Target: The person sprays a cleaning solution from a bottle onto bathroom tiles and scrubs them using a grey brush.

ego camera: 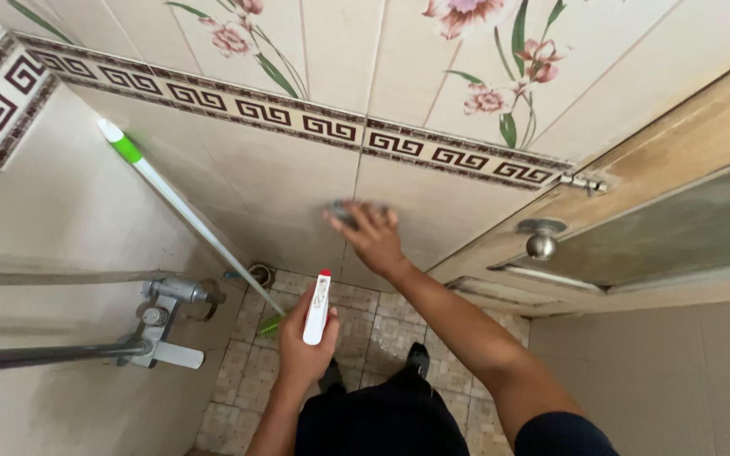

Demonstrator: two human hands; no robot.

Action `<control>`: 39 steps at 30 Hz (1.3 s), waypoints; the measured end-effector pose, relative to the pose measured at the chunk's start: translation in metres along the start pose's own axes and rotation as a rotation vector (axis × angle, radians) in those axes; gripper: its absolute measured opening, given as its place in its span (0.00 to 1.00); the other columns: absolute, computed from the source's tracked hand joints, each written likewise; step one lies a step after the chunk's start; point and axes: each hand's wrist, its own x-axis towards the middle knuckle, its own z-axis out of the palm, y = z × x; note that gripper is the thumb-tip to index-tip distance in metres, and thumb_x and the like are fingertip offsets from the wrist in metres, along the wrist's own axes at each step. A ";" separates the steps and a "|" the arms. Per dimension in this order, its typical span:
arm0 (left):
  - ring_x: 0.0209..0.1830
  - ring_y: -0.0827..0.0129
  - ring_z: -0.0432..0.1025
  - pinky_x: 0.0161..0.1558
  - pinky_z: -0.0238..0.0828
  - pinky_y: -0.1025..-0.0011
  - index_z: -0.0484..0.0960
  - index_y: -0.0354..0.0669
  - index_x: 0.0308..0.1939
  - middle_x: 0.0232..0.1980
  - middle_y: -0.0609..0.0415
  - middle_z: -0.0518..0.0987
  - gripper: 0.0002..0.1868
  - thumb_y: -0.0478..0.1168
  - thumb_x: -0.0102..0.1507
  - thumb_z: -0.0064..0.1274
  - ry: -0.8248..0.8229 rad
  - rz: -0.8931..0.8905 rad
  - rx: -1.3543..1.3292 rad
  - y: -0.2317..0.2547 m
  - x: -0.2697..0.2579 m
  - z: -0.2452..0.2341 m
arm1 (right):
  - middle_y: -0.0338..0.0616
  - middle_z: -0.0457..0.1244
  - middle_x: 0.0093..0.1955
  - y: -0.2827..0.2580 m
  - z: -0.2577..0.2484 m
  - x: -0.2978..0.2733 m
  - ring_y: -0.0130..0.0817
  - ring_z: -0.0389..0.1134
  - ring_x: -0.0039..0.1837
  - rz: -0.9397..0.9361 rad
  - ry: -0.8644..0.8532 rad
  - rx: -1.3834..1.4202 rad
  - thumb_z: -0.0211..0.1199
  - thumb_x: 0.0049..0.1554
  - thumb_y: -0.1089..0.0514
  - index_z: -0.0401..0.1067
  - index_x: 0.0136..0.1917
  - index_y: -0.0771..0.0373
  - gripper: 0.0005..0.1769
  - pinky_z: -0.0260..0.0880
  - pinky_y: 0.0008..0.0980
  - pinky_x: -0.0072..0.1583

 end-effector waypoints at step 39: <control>0.32 0.71 0.80 0.37 0.76 0.72 0.77 0.35 0.61 0.36 0.50 0.84 0.24 0.31 0.60 0.56 -0.275 0.169 -0.065 0.037 0.040 0.095 | 0.48 0.60 0.67 0.009 -0.030 -0.170 0.53 0.57 0.65 0.425 -0.181 0.283 0.62 0.46 0.69 0.74 0.64 0.45 0.33 0.56 0.52 0.63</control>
